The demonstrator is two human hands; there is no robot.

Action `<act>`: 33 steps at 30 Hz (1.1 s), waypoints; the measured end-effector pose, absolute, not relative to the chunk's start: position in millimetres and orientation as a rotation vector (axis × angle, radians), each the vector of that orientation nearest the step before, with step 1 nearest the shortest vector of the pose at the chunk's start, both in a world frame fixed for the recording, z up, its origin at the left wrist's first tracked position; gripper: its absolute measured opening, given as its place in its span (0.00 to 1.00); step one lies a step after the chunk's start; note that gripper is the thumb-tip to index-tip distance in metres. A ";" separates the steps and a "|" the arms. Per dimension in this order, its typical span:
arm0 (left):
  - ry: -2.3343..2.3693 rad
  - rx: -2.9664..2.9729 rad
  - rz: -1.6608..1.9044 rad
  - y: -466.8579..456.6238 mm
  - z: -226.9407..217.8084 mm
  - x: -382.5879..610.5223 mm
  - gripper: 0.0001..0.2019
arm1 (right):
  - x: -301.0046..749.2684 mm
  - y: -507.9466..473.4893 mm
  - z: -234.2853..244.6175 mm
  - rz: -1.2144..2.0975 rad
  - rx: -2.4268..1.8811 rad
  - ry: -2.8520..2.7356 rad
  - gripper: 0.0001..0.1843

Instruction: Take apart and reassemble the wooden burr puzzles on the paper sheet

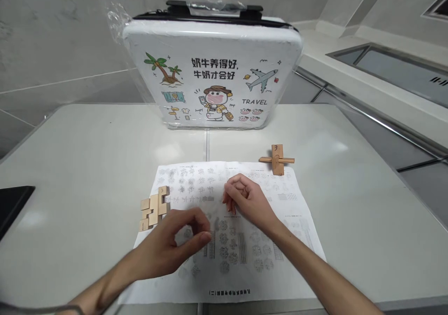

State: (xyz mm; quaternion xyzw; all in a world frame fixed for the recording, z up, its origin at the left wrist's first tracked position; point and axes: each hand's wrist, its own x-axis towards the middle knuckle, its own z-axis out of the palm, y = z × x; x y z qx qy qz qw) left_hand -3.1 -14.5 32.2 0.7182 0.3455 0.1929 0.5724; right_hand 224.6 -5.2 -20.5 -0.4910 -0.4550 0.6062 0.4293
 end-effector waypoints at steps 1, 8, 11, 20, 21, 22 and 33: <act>0.858 1.825 0.509 -14.2 33.4 -11.4 0.11 | 224.1 -5.4 -20.4 1.505 -1.244 -1.170 0.17; 1.257 2.479 0.760 -9.4 9.3 -84.3 0.27 | 223.3 -5.2 -16.5 1.496 -1.297 -1.239 0.18; 1.377 2.492 0.640 -7.7 -1.7 -103.4 0.39 | 223.0 -6.0 -15.2 1.491 -1.294 -1.267 0.18; 1.368 2.414 0.517 2.5 -10.6 -108.5 0.36 | 221.5 -6.8 -17.5 1.477 -1.284 -1.287 0.17; 1.370 2.411 0.524 3.2 -10.9 -108.9 0.35 | 221.6 -6.7 -18.2 1.481 -1.276 -1.286 0.17; 1.370 2.411 0.538 3.8 -11.0 -109.1 0.34 | 221.8 -6.6 -18.8 1.488 -1.269 -1.284 0.17; 1.091 2.353 0.607 17.5 1.4 -40.6 0.32 | 222.4 -7.1 -16.5 1.462 -1.225 -1.277 0.17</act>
